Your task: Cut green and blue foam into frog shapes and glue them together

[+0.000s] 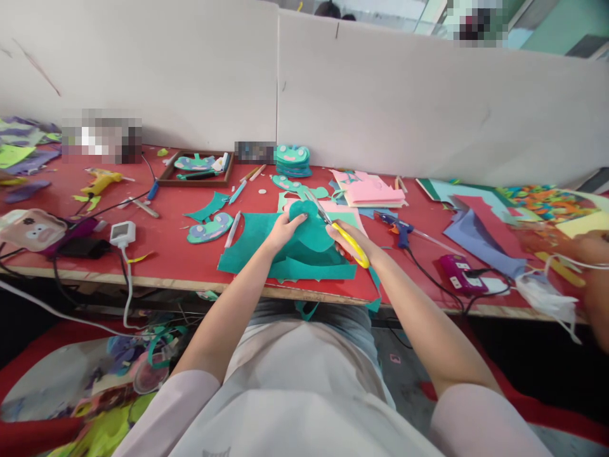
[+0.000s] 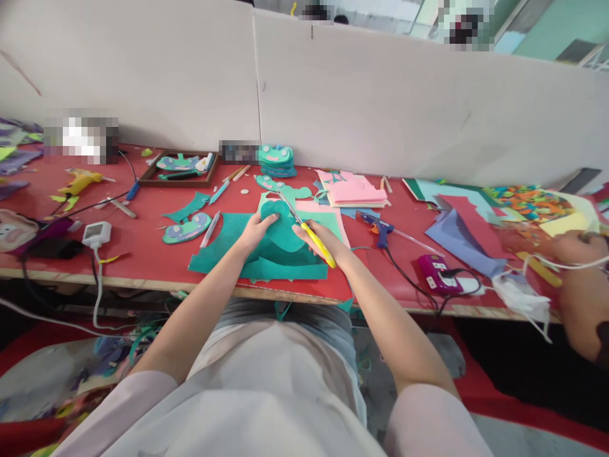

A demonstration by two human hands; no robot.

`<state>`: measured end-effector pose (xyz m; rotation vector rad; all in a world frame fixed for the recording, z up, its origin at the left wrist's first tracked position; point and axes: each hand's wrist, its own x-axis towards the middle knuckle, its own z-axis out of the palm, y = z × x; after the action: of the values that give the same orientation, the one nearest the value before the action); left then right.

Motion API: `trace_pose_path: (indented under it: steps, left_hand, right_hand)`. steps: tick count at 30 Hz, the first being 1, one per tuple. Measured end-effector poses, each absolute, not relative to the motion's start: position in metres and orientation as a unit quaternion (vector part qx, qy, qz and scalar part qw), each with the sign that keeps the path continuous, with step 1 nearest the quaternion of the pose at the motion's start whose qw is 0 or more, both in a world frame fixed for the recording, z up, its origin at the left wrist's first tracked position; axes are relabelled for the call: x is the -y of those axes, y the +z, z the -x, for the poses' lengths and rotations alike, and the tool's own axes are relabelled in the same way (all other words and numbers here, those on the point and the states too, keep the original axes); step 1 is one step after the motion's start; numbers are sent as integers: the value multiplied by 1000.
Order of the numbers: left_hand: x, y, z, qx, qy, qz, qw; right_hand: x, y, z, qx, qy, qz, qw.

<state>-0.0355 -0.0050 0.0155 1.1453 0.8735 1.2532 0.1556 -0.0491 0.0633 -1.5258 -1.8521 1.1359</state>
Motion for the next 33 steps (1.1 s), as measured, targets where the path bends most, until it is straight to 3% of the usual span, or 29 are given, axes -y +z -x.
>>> trace_pose_path:
  steps: [33]
  left_hand:
    - [6, 17, 36, -390, 531, -484, 576]
  right_hand:
    - [58, 66, -156, 672, 414, 555, 263]
